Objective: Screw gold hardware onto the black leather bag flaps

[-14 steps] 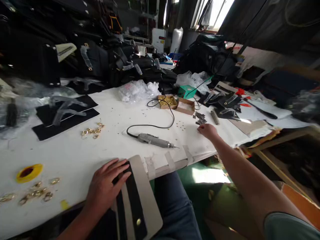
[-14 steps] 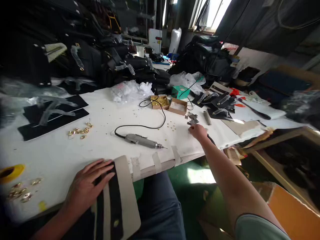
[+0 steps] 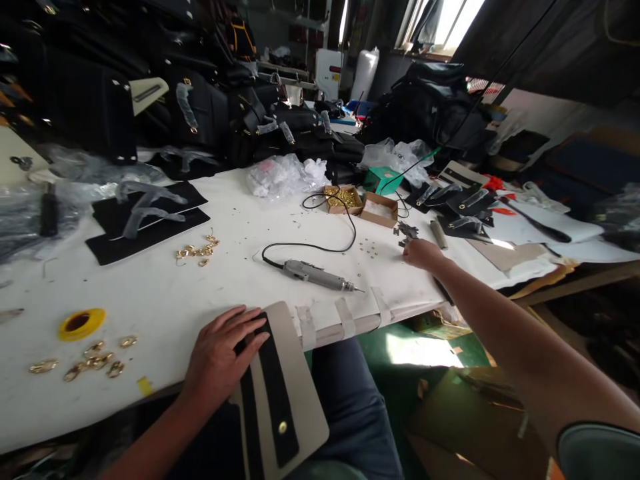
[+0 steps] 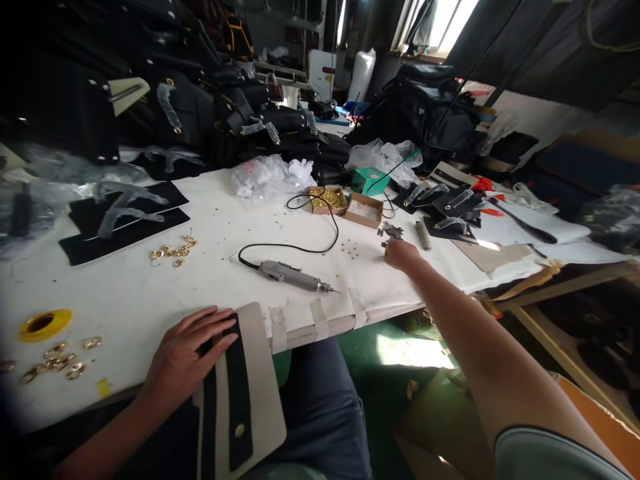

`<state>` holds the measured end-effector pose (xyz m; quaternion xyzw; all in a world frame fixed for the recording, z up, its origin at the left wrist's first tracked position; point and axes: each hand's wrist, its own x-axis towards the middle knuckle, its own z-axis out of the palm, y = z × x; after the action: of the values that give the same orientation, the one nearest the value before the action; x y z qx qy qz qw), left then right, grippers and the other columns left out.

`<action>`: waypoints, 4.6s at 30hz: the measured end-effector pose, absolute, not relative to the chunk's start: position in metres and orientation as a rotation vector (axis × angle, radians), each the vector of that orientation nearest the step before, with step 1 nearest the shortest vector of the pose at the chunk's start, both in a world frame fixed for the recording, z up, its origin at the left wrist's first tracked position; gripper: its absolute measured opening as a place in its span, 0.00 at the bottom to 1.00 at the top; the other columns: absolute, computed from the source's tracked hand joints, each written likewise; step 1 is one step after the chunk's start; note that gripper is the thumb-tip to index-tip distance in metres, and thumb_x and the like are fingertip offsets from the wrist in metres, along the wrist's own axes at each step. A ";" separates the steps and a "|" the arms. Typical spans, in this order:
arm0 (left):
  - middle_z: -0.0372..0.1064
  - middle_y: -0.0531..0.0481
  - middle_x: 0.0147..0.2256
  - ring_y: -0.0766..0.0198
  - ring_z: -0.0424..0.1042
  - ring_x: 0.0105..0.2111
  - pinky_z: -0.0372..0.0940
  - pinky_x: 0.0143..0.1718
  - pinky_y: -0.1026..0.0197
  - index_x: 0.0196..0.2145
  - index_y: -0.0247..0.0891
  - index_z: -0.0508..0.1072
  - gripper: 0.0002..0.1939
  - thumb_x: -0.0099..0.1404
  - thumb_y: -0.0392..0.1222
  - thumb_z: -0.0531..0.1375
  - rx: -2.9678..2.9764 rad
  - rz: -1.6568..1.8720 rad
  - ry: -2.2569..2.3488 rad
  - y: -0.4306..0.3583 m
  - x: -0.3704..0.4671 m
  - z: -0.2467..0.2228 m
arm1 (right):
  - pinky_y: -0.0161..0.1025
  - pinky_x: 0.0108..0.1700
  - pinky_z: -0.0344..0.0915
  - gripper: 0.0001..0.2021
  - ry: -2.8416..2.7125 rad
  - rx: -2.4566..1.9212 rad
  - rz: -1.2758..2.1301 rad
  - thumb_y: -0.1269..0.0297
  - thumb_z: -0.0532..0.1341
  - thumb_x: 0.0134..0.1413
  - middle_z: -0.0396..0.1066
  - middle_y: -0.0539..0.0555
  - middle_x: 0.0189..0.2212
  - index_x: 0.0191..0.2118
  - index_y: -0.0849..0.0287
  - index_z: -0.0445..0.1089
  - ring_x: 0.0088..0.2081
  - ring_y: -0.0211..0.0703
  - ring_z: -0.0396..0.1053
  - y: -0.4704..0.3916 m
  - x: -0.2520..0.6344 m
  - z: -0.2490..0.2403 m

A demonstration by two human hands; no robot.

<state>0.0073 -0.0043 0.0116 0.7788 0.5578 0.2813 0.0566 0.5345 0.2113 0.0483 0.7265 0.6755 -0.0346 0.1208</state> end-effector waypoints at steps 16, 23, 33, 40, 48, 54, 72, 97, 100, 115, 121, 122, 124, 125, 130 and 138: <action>0.80 0.50 0.54 0.46 0.73 0.60 0.69 0.60 0.41 0.48 0.47 0.84 0.15 0.72 0.53 0.62 2.288 0.856 1.691 -0.007 0.010 0.015 | 0.41 0.34 0.61 0.12 1.882 2.452 -0.019 0.63 0.60 0.57 0.79 0.61 0.35 0.38 0.58 0.82 0.35 0.51 0.74 0.178 0.540 0.044; 0.80 0.51 0.55 0.47 0.73 0.60 0.68 0.61 0.42 0.49 0.47 0.83 0.14 0.72 0.52 0.62 2.280 0.876 1.691 -0.008 0.011 0.014 | 0.40 0.39 0.67 0.13 2.206 2.450 0.069 0.58 0.59 0.62 0.81 0.57 0.41 0.40 0.55 0.81 0.39 0.49 0.76 0.153 0.505 0.047; 0.80 0.51 0.54 0.47 0.72 0.60 0.68 0.61 0.41 0.49 0.46 0.83 0.15 0.73 0.52 0.60 2.264 0.851 1.705 -0.008 0.013 0.019 | 0.37 0.43 0.69 0.14 2.981 1.797 -0.150 0.60 0.58 0.69 0.81 0.55 0.40 0.40 0.54 0.82 0.39 0.44 0.77 0.122 0.426 0.023; 0.81 0.51 0.54 0.47 0.73 0.60 0.68 0.61 0.42 0.48 0.47 0.84 0.15 0.73 0.52 0.60 2.258 0.853 1.711 -0.008 0.013 0.018 | 0.40 0.47 0.67 0.15 2.903 1.742 -0.124 0.62 0.57 0.69 0.81 0.57 0.42 0.41 0.53 0.83 0.43 0.48 0.75 0.119 0.425 0.025; 0.81 0.50 0.54 0.46 0.73 0.60 0.68 0.60 0.41 0.49 0.46 0.84 0.16 0.73 0.52 0.60 2.278 0.853 1.698 -0.008 0.013 0.019 | 0.40 0.49 0.71 0.14 3.017 1.684 -0.249 0.59 0.58 0.69 0.81 0.56 0.44 0.43 0.52 0.83 0.43 0.46 0.76 0.118 0.428 0.029; 0.81 0.49 0.54 0.46 0.73 0.60 0.69 0.60 0.41 0.48 0.46 0.84 0.16 0.73 0.54 0.60 2.302 0.861 1.707 -0.007 0.012 0.015 | 0.42 0.49 0.73 0.13 3.011 1.931 -0.349 0.59 0.59 0.69 0.81 0.55 0.41 0.39 0.52 0.82 0.43 0.47 0.77 0.114 0.422 0.021; 0.80 0.49 0.54 0.46 0.73 0.60 0.69 0.60 0.41 0.49 0.48 0.83 0.16 0.73 0.55 0.60 2.309 0.888 1.685 -0.005 0.010 0.013 | 0.41 0.42 0.67 0.14 2.114 2.520 -0.162 0.52 0.62 0.61 0.82 0.54 0.46 0.43 0.51 0.84 0.44 0.52 0.77 0.144 0.515 0.033; 0.80 0.51 0.54 0.47 0.73 0.60 0.68 0.61 0.42 0.48 0.48 0.83 0.15 0.72 0.55 0.61 2.272 0.884 1.692 -0.006 0.011 0.016 | 0.39 0.37 0.54 0.20 2.467 2.090 0.320 0.58 0.53 0.71 0.80 0.58 0.41 0.41 0.57 0.82 0.38 0.46 0.73 0.168 0.465 0.022; 0.80 0.51 0.54 0.46 0.73 0.60 0.68 0.61 0.42 0.48 0.47 0.83 0.16 0.73 0.55 0.60 2.280 0.881 1.693 -0.006 0.010 0.015 | 0.39 0.38 0.54 0.20 2.517 2.027 0.328 0.58 0.53 0.71 0.79 0.58 0.39 0.39 0.57 0.82 0.39 0.46 0.73 0.168 0.466 0.020; 0.80 0.50 0.55 0.46 0.72 0.61 0.67 0.61 0.41 0.49 0.46 0.83 0.16 0.73 0.54 0.61 2.302 0.881 1.685 -0.006 0.010 0.013 | 0.37 0.39 0.63 0.13 2.679 2.031 0.093 0.58 0.59 0.67 0.82 0.53 0.43 0.42 0.51 0.83 0.43 0.45 0.77 0.167 0.477 0.021; 0.80 0.50 0.54 0.47 0.73 0.60 0.68 0.61 0.42 0.49 0.47 0.83 0.16 0.73 0.54 0.61 2.305 0.894 1.686 -0.006 0.010 0.013 | 0.38 0.41 0.66 0.13 2.592 2.234 0.036 0.60 0.60 0.65 0.82 0.53 0.42 0.45 0.53 0.83 0.41 0.46 0.77 0.175 0.486 0.023; 0.80 0.49 0.54 0.46 0.73 0.60 0.69 0.61 0.41 0.49 0.46 0.83 0.16 0.73 0.54 0.60 2.309 0.891 1.688 -0.006 0.010 0.013 | 0.39 0.42 0.66 0.14 2.572 2.269 0.040 0.61 0.59 0.65 0.82 0.54 0.43 0.45 0.54 0.83 0.42 0.47 0.77 0.175 0.489 0.025; 0.80 0.49 0.54 0.46 0.73 0.60 0.69 0.60 0.41 0.49 0.46 0.83 0.17 0.73 0.55 0.60 2.313 0.883 1.692 -0.006 0.010 0.013 | 0.40 0.44 0.67 0.14 2.537 2.317 0.031 0.61 0.59 0.65 0.82 0.55 0.43 0.45 0.55 0.83 0.43 0.48 0.77 0.174 0.495 0.029; 0.80 0.49 0.54 0.46 0.73 0.60 0.69 0.60 0.40 0.49 0.46 0.83 0.17 0.73 0.55 0.60 2.313 0.881 1.695 -0.006 0.010 0.013 | 0.40 0.44 0.67 0.14 2.525 2.324 0.012 0.61 0.59 0.65 0.82 0.55 0.43 0.45 0.56 0.83 0.42 0.48 0.77 0.172 0.497 0.030; 0.81 0.49 0.54 0.46 0.73 0.60 0.69 0.60 0.40 0.49 0.47 0.83 0.17 0.73 0.56 0.59 2.314 0.877 1.700 -0.006 0.010 0.014 | 0.38 0.43 0.68 0.12 2.492 2.244 -0.141 0.58 0.63 0.63 0.82 0.53 0.42 0.43 0.54 0.84 0.39 0.44 0.77 0.162 0.500 0.031; 0.81 0.50 0.53 0.46 0.73 0.60 0.69 0.60 0.41 0.49 0.47 0.83 0.16 0.73 0.54 0.61 2.305 0.903 1.672 -0.006 0.011 0.014 | 0.38 0.42 0.67 0.12 2.328 2.172 -0.208 0.56 0.64 0.64 0.81 0.53 0.46 0.44 0.50 0.84 0.43 0.46 0.77 0.170 0.494 0.036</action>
<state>0.0108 -0.0057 0.0139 0.7693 0.5580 0.3015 0.0771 0.4937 0.1695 0.0362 0.6805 0.7294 -0.0651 -0.0244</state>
